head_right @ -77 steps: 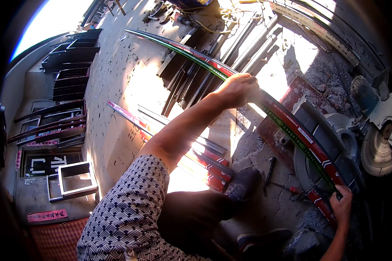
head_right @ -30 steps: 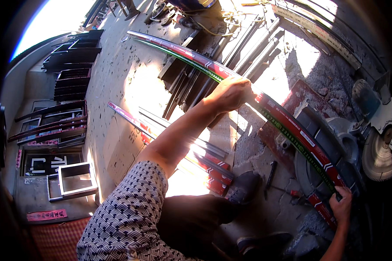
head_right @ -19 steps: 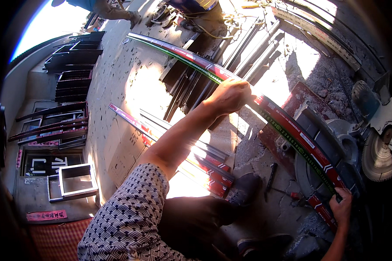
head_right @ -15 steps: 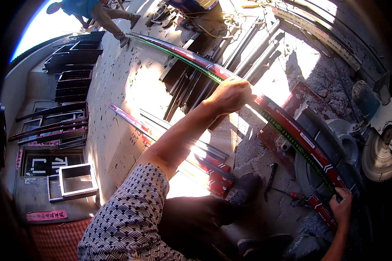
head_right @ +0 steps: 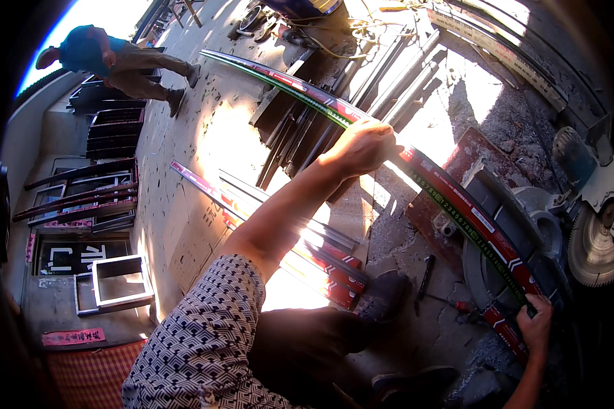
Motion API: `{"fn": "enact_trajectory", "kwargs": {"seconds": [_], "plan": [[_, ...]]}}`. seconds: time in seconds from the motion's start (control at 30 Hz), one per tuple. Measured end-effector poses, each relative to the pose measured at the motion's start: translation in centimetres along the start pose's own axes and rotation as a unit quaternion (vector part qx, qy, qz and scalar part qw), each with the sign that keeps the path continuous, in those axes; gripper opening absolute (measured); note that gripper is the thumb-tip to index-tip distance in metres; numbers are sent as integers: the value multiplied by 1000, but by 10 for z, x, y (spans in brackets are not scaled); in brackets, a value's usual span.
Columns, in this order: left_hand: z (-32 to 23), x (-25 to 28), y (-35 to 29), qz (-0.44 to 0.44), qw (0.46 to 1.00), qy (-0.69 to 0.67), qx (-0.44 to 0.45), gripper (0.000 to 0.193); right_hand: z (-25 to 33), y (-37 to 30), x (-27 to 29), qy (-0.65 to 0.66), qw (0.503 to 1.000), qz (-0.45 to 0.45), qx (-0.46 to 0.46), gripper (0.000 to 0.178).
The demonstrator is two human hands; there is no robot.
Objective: The person measures a long metal profile with a tape measure and marks a specific length with a marker. They then position the profile on a miter saw, lower the blade to cut the material, and remove the cut piece. Finally, they measure a large metal frame on the floor.
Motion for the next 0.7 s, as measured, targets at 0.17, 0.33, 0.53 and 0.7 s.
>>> {"fn": "enact_trajectory", "kwargs": {"seconds": [0.17,0.33,0.53,0.7], "plan": [[4,-6,1,16,1000,-9,19,27,-7,0,0,0,1000,6,-1,26],[7,-8,2,24,999,-17,33,24,-1,-2,2,-11,1000,-14,-14,26],[11,-10,-3,36,999,-13,24,25,-7,-3,-2,-19,1000,-6,-18,26],[9,-3,-1,24,999,-15,25,24,-6,-6,-6,-20,999,-37,3,26]]}}
Point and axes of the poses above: each hand's wrist, its own y-axis towards the middle knuckle, its own x-axis out of the back of the hand, z = x × y, the point moved 6 cm from there along y, towards the middle knuckle
